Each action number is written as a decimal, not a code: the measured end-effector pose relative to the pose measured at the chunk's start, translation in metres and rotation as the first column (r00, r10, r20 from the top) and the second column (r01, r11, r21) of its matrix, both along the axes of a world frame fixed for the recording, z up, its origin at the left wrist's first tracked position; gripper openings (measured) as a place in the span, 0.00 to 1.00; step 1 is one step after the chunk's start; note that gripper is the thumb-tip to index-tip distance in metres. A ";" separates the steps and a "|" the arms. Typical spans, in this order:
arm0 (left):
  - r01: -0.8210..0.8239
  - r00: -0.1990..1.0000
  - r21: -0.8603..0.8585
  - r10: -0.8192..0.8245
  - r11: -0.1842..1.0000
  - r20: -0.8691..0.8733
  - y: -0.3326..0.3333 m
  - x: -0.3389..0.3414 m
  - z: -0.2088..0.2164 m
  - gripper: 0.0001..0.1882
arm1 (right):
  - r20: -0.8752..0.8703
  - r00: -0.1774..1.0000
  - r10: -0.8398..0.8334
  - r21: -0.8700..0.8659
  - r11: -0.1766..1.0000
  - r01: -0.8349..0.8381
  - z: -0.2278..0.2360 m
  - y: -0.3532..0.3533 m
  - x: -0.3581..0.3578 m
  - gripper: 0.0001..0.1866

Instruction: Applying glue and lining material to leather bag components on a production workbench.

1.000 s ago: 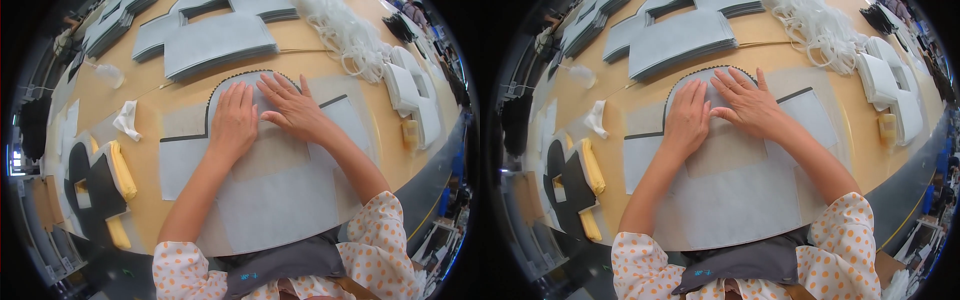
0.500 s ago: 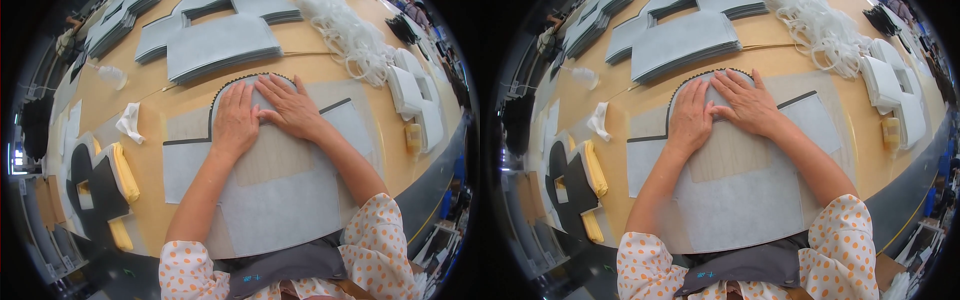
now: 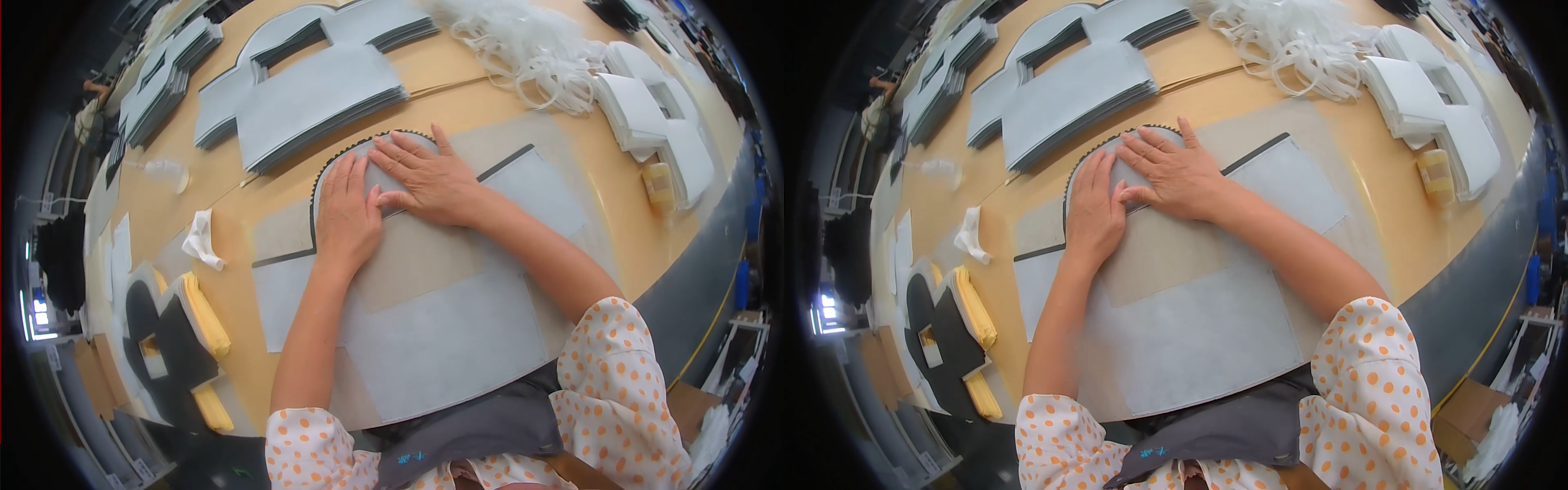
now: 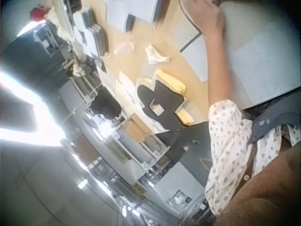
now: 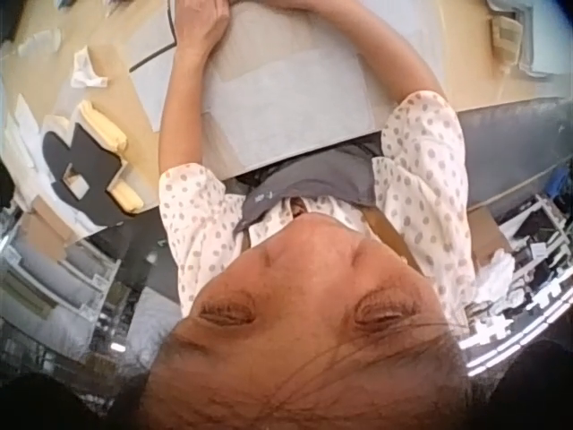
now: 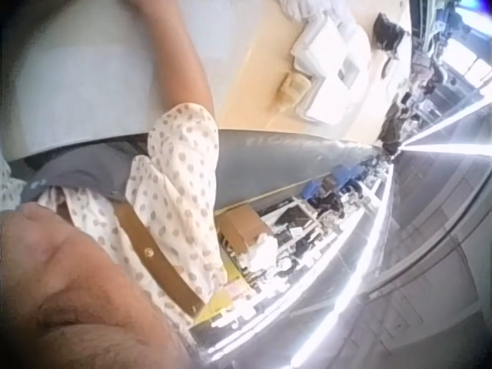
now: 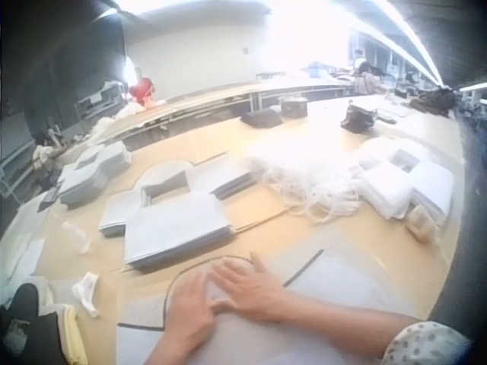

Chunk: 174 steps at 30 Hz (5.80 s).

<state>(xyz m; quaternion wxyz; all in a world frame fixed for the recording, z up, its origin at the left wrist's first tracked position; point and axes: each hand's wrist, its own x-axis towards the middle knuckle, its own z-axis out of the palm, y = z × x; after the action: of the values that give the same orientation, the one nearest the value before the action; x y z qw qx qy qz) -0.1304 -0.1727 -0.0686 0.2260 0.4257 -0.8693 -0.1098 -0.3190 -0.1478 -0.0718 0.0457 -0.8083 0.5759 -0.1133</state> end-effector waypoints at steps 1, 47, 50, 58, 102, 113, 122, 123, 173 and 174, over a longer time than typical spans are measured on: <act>0.003 1.000 -0.011 -0.003 1.000 -0.007 0.000 0.002 0.000 0.26 | 0.003 1.000 -0.012 -0.005 1.000 0.012 0.002 0.001 -0.001 0.44; -0.082 0.952 0.089 0.052 0.993 0.302 0.094 0.068 0.017 0.38 | -0.169 0.983 0.067 0.080 0.995 -0.054 0.028 0.081 -0.039 0.44; -0.143 0.942 0.084 0.110 0.986 0.318 0.103 0.084 0.016 0.38 | -0.203 0.977 0.070 0.051 0.997 -0.061 0.028 0.080 -0.039 0.44; -0.203 0.935 0.089 0.167 0.975 0.312 0.110 0.091 0.017 0.38 | -0.205 0.977 0.058 0.023 0.998 -0.055 0.027 0.082 -0.037 0.40; 0.460 0.882 0.008 -0.459 0.888 0.104 0.082 -0.075 0.018 0.36 | 0.457 0.335 -0.824 0.295 0.496 0.817 0.065 0.216 -0.309 0.36; 0.494 0.866 -0.029 -0.489 0.869 0.106 0.059 -0.144 0.006 0.38 | 0.906 -0.363 -0.219 0.395 0.747 0.535 0.098 0.236 -0.308 0.30; 0.419 0.907 -0.013 -0.418 0.908 0.051 0.046 -0.172 -0.013 0.40 | 0.821 -0.567 -0.069 0.091 0.996 0.011 0.088 0.240 -0.301 0.31; 0.437 0.898 0.001 -0.437 0.899 0.044 0.047 -0.175 -0.013 0.41 | 0.823 -0.566 -0.048 0.124 0.988 0.096 0.087 0.243 -0.308 0.33; -0.265 0.938 0.196 0.205 0.944 0.278 0.174 0.218 0.030 0.41 | 0.978 0.121 -0.168 0.190 0.961 -0.201 0.096 0.038 0.102 0.35; -0.286 0.942 0.179 0.242 0.941 0.230 0.176 0.221 0.027 0.41 | 0.976 0.158 -0.151 0.180 0.967 -0.182 0.096 0.036 0.109 0.36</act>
<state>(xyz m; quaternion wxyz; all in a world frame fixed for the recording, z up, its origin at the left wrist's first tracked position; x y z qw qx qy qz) 0.0909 0.0032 -0.0415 0.1017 0.5694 -0.8061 -0.1250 -0.2100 -0.1118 0.0242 0.5130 -0.5330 0.4085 -0.5347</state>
